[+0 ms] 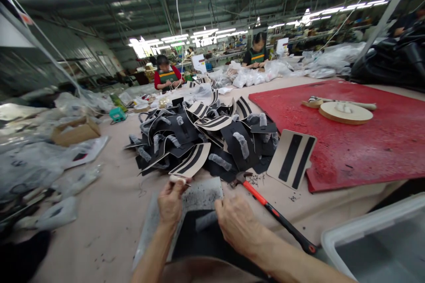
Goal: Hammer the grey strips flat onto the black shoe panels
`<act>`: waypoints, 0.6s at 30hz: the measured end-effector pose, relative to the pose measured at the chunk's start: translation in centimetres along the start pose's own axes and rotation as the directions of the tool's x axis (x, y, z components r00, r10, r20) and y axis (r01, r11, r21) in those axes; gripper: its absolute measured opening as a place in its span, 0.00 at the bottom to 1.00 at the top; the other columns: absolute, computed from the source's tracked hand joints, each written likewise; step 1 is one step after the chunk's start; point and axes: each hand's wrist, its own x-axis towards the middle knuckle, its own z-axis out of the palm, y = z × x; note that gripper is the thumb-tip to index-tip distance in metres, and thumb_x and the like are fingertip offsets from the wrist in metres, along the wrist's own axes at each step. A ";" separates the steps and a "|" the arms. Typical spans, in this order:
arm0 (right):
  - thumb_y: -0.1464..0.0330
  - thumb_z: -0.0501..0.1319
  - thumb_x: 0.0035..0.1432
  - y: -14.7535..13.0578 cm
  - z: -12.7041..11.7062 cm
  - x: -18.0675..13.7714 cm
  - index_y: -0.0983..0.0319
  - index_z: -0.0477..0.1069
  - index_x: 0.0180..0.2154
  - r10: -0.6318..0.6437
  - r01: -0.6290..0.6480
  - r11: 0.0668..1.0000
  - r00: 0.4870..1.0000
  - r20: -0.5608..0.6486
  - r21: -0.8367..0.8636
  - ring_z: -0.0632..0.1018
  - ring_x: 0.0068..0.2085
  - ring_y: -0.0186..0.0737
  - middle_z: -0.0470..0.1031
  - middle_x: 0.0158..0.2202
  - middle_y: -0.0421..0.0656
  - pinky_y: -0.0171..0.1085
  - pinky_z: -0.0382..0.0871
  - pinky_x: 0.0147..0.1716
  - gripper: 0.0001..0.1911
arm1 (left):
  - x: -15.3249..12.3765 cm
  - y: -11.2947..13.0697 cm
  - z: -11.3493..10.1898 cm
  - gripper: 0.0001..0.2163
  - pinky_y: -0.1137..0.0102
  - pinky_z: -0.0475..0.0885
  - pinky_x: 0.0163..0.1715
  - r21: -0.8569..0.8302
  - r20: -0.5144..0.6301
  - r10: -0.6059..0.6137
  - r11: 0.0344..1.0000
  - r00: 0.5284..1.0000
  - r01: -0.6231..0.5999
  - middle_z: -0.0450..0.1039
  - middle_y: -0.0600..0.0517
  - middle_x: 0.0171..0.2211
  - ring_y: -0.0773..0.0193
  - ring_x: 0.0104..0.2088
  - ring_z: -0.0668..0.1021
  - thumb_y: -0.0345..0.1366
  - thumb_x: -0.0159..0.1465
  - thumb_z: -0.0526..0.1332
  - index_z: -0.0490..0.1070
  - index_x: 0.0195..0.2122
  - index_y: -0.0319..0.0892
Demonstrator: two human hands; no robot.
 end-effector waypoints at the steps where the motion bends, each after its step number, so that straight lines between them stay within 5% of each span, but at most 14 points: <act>1: 0.74 0.54 0.60 0.1 -0.7 0.2 0.63 0.70 0.41 0.077 -0.078 0.997 0.997 0.022 0.023 0.77 0.34 0.48 0.76 0.34 0.50 0.44 0.66 0.36 0.09 | 0.3 1.3 -0.7 0.14 0.65 0.78 0.41 -0.020 -0.066 0.076 0.997 0.995 -0.078 0.81 0.49 0.33 0.60 0.35 0.83 0.43 0.57 0.69 0.76 0.37 0.38; 3: 0.70 0.53 0.64 0.0 -1.4 0.6 0.63 0.69 0.43 0.215 -0.218 0.973 0.976 0.043 0.076 0.78 0.32 0.47 0.77 0.34 0.49 0.41 0.65 0.31 0.09 | 0.6 3.5 -1.8 0.13 0.64 0.78 0.42 0.024 -0.106 0.188 0.982 0.976 -0.187 0.80 0.50 0.33 0.60 0.36 0.82 0.42 0.57 0.70 0.76 0.38 0.39; 6: 0.68 0.53 0.66 -0.6 0.2 0.7 0.63 0.68 0.45 0.358 -0.362 0.920 0.932 0.052 0.148 0.80 0.34 0.48 0.79 0.34 0.48 0.40 0.65 0.32 0.09 | -0.3 4.2 -2.1 0.11 0.66 0.77 0.42 0.205 0.023 0.222 0.953 0.975 -0.222 0.81 0.49 0.34 0.59 0.36 0.82 0.42 0.58 0.69 0.77 0.36 0.40; 11: 0.70 0.51 0.67 -2.4 4.0 0.2 0.64 0.69 0.48 0.436 -0.431 0.848 0.898 0.054 0.308 0.82 0.39 0.47 0.80 0.39 0.50 0.39 0.68 0.37 0.12 | -2.4 0.0 0.1 0.14 0.68 0.76 0.39 0.239 0.180 0.028 0.968 0.983 -0.071 0.82 0.49 0.33 0.59 0.34 0.82 0.42 0.59 0.67 0.77 0.43 0.40; 18: 0.69 0.52 0.66 -3.6 4.2 0.6 0.64 0.73 0.48 0.410 -0.424 0.842 0.905 0.117 0.333 0.82 0.42 0.49 0.81 0.42 0.51 0.40 0.70 0.39 0.14 | -1.2 -3.1 2.9 0.12 0.68 0.75 0.37 0.238 0.337 -0.062 0.971 0.940 -0.021 0.81 0.49 0.32 0.57 0.35 0.82 0.41 0.57 0.68 0.78 0.38 0.39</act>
